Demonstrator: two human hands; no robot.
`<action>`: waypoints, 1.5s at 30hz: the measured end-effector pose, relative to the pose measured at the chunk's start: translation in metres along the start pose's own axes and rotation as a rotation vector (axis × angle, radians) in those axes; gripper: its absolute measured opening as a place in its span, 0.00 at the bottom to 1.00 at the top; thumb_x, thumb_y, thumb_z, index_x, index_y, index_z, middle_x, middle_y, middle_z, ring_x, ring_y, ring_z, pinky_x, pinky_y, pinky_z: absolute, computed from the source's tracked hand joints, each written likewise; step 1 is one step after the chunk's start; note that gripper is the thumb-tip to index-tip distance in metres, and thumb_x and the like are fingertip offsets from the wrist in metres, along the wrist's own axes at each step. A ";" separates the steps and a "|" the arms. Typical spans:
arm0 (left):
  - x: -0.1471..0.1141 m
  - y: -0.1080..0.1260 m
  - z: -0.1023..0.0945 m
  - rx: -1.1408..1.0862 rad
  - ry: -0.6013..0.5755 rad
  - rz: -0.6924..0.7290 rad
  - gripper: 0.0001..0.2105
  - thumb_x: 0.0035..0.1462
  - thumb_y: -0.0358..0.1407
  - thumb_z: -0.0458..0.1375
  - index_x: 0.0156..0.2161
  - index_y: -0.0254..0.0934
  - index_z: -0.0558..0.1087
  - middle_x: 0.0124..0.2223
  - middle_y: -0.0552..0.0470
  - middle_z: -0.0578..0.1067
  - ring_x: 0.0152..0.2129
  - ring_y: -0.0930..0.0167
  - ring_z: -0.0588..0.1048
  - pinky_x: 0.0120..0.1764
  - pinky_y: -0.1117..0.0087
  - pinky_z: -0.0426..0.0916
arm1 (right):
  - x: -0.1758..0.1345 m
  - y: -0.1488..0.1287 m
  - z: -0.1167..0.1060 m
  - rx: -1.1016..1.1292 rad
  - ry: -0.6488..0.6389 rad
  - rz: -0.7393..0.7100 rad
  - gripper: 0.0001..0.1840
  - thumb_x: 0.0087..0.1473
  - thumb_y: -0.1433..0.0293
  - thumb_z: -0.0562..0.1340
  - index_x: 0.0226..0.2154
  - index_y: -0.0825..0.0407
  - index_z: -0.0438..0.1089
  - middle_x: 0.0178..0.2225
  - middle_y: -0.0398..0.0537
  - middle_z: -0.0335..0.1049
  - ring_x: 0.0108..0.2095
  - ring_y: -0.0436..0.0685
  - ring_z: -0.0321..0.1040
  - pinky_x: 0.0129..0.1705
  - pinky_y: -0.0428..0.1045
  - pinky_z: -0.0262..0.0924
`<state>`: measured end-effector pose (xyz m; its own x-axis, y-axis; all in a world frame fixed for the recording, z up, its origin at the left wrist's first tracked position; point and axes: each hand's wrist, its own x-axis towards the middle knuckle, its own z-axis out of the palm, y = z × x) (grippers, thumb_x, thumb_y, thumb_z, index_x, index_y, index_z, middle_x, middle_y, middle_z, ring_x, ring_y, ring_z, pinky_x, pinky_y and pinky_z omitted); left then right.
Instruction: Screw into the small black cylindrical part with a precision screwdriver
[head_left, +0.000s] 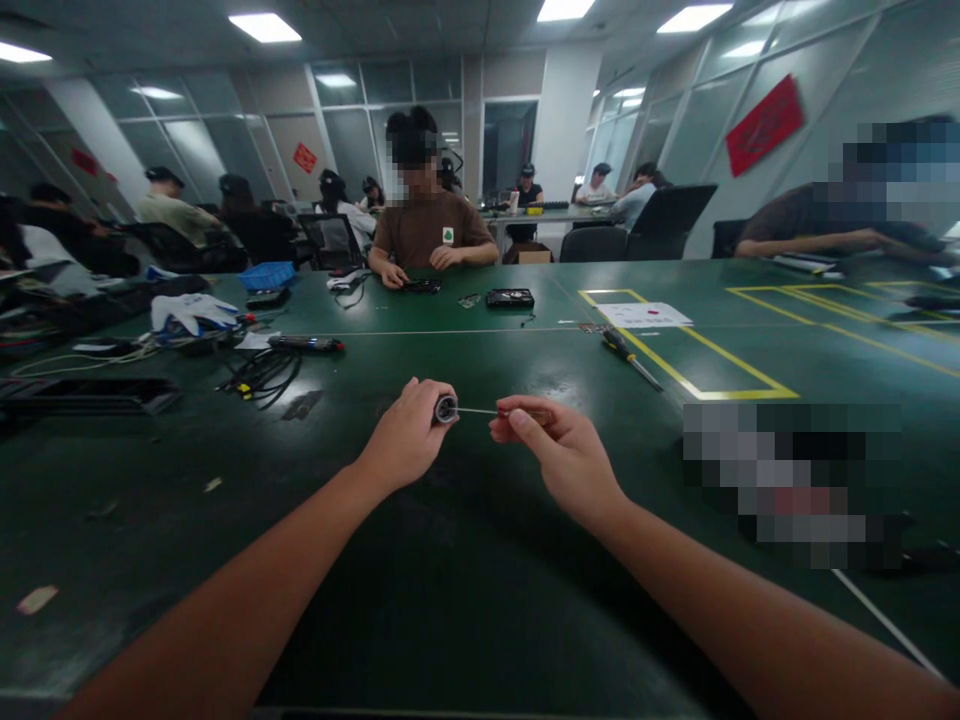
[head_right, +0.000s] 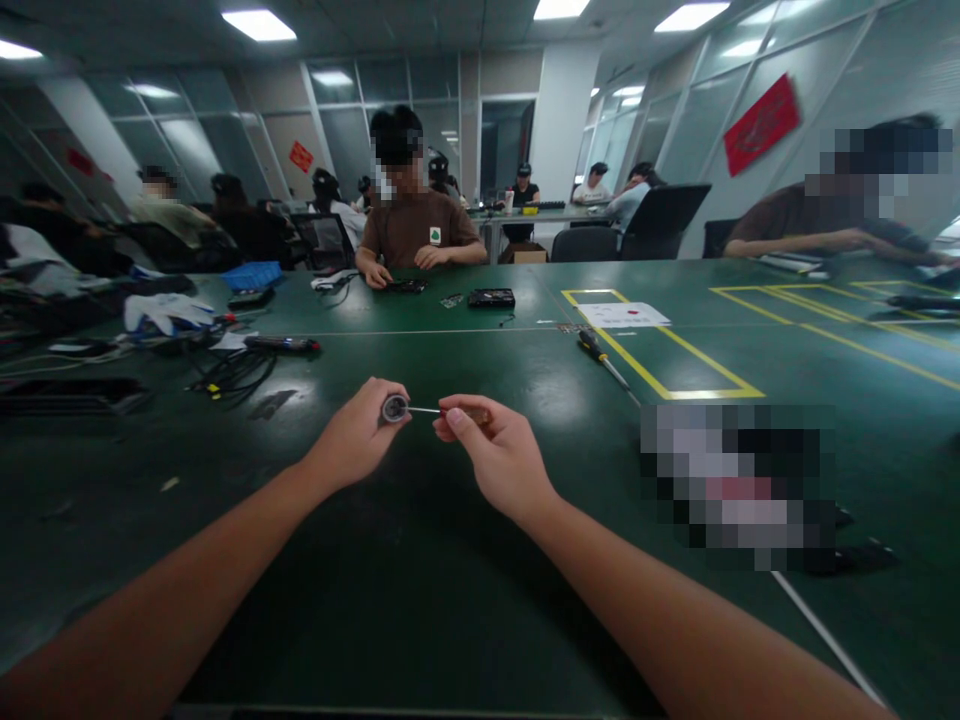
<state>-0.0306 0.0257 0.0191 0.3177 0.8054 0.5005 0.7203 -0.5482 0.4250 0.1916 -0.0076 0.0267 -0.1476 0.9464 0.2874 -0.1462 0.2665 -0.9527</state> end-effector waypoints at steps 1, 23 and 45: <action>0.000 0.000 0.000 0.002 0.002 0.001 0.06 0.64 0.29 0.57 0.44 0.39 0.68 0.41 0.51 0.71 0.41 0.65 0.72 0.61 0.48 0.63 | -0.001 -0.001 0.000 -0.025 -0.010 -0.002 0.16 0.56 0.57 0.70 0.43 0.49 0.79 0.35 0.47 0.82 0.38 0.57 0.80 0.48 0.57 0.72; 0.003 -0.019 0.007 0.063 -0.073 0.020 0.09 0.61 0.25 0.53 0.44 0.39 0.69 0.43 0.52 0.75 0.43 0.66 0.75 0.69 0.38 0.43 | 0.001 -0.008 -0.003 0.015 0.065 0.019 0.15 0.55 0.55 0.70 0.37 0.50 0.80 0.29 0.46 0.79 0.32 0.56 0.76 0.41 0.55 0.69; 0.010 -0.032 0.005 0.050 -0.073 -0.020 0.13 0.62 0.25 0.49 0.46 0.41 0.69 0.47 0.49 0.77 0.49 0.63 0.74 0.69 0.35 0.39 | 0.021 0.007 -0.021 0.006 0.135 0.304 0.23 0.58 0.48 0.67 0.29 0.51 0.72 0.19 0.38 0.64 0.20 0.50 0.59 0.26 0.48 0.56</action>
<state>-0.0473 0.0522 0.0067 0.3454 0.8314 0.4353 0.7564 -0.5212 0.3953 0.2079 0.0178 0.0238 -0.0547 0.9982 -0.0265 -0.1209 -0.0329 -0.9921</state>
